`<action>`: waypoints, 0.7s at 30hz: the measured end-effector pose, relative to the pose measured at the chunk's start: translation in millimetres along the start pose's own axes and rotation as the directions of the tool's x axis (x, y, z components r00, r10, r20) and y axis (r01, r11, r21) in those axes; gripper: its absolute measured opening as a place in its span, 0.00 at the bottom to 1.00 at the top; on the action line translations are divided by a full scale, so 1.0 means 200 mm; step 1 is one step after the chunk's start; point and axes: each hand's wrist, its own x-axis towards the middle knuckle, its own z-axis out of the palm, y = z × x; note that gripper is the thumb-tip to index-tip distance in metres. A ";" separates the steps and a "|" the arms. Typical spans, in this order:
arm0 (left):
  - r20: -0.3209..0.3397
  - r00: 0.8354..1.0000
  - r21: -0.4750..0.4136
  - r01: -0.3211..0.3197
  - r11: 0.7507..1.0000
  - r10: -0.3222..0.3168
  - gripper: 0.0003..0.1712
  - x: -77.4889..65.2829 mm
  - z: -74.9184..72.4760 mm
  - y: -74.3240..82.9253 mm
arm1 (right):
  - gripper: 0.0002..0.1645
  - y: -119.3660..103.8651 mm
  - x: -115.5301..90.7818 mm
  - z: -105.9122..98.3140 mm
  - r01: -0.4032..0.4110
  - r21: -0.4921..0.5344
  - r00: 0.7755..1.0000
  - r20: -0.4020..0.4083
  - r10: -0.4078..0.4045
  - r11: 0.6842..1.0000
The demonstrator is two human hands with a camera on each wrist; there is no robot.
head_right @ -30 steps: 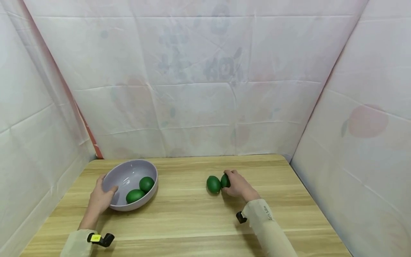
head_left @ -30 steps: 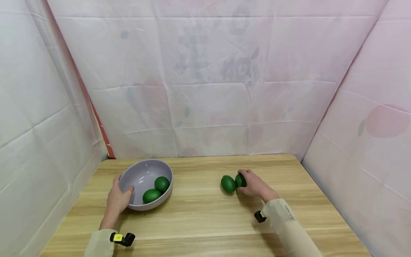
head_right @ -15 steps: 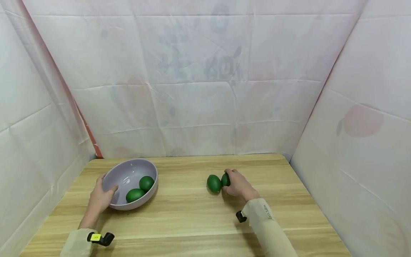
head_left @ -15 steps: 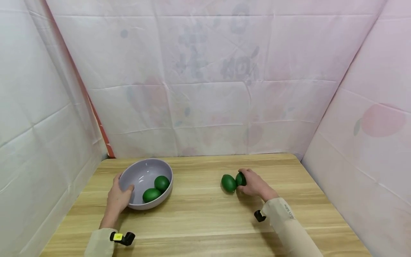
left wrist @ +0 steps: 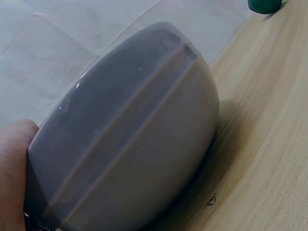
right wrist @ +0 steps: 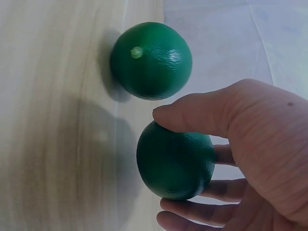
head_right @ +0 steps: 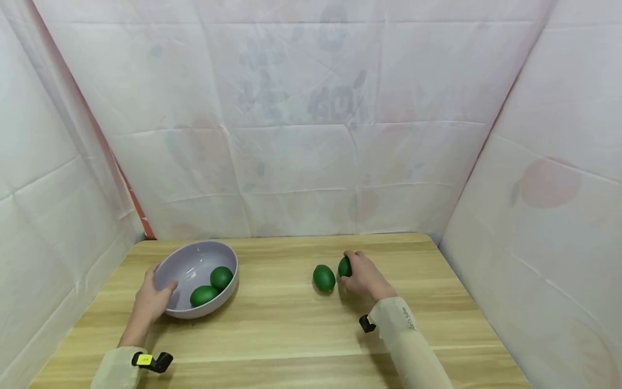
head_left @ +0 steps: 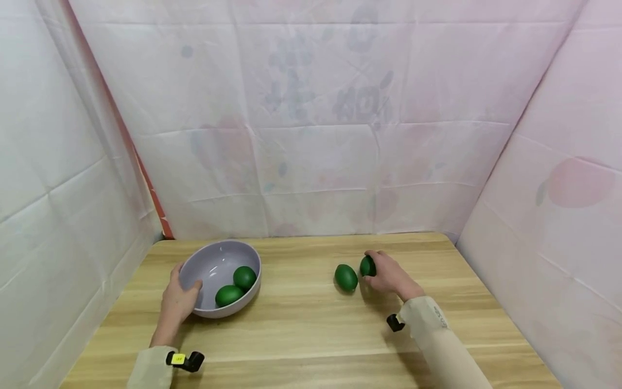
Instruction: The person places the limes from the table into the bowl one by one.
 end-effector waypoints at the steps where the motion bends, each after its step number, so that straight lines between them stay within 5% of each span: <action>1: -0.001 1.000 -0.001 -0.002 1.000 0.002 0.48 0.00 0.00 0.00 | 0.40 0.00 0.01 -0.01 0.001 -0.001 1.000 -0.005 -0.001 1.000; 21: -0.018 1.000 0.013 0.006 1.000 -0.006 0.47 0.00 -0.01 0.00 | 0.43 -0.22 0.08 -0.16 0.075 0.001 0.995 -0.060 -0.075 0.997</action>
